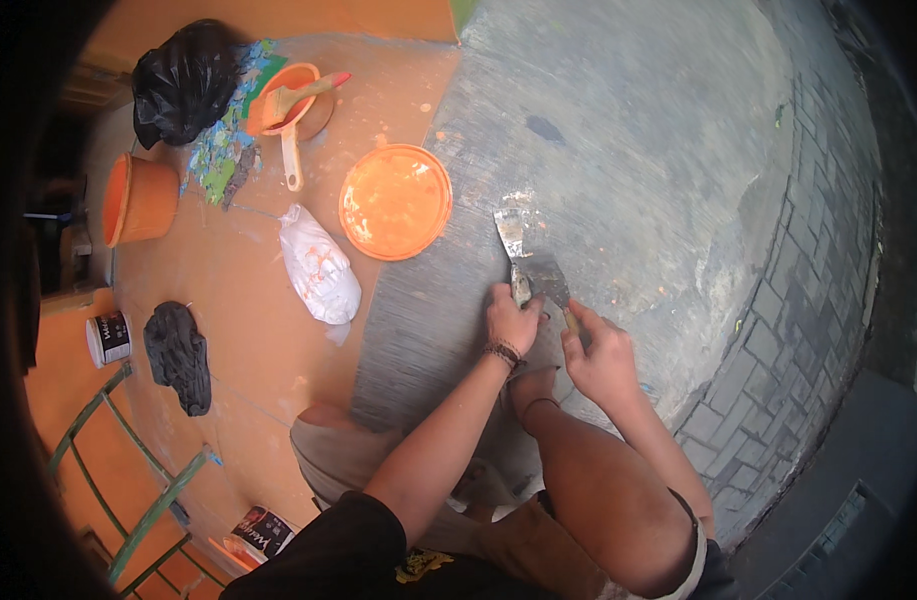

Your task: The person sits on the floor and scrapes a white substance from a plastic bag into an orange paint bucket. They then use a wooden stick to stir the contents of the bucket.

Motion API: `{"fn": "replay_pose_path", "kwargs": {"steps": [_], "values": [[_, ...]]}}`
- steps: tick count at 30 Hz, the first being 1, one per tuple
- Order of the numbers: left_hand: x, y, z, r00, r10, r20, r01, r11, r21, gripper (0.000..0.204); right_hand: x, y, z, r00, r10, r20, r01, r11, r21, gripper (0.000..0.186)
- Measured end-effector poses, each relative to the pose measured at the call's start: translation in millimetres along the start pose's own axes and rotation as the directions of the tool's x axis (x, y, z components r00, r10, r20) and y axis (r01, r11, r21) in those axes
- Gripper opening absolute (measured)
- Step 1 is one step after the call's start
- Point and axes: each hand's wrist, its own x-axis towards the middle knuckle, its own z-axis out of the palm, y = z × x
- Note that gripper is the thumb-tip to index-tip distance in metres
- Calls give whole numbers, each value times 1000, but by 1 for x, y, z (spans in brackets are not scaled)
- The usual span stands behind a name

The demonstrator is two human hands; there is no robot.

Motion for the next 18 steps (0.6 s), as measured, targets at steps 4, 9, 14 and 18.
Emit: {"fn": "replay_pose_path", "kwargs": {"steps": [4, 9, 14, 18], "values": [[7, -4, 9, 1000, -6, 20, 5, 999, 51, 39, 6, 8, 6, 995, -89, -36, 88, 995, -40, 36], [22, -15, 18, 1000, 21, 22, -20, 998, -61, 34, 15, 3, 14, 983, -182, 2, 179, 966, -189, 38], [19, -20, 24, 997, 81, -15, -80, 995, 65, 36, 5, 16, 23, 967, -249, 59, 256, 923, -287, 43], [14, -14, 17, 996, 85, 8, -85, 983, 165, 37, 23, 22, 36, 960, -278, 34, 277, 924, -263, 44]]}}
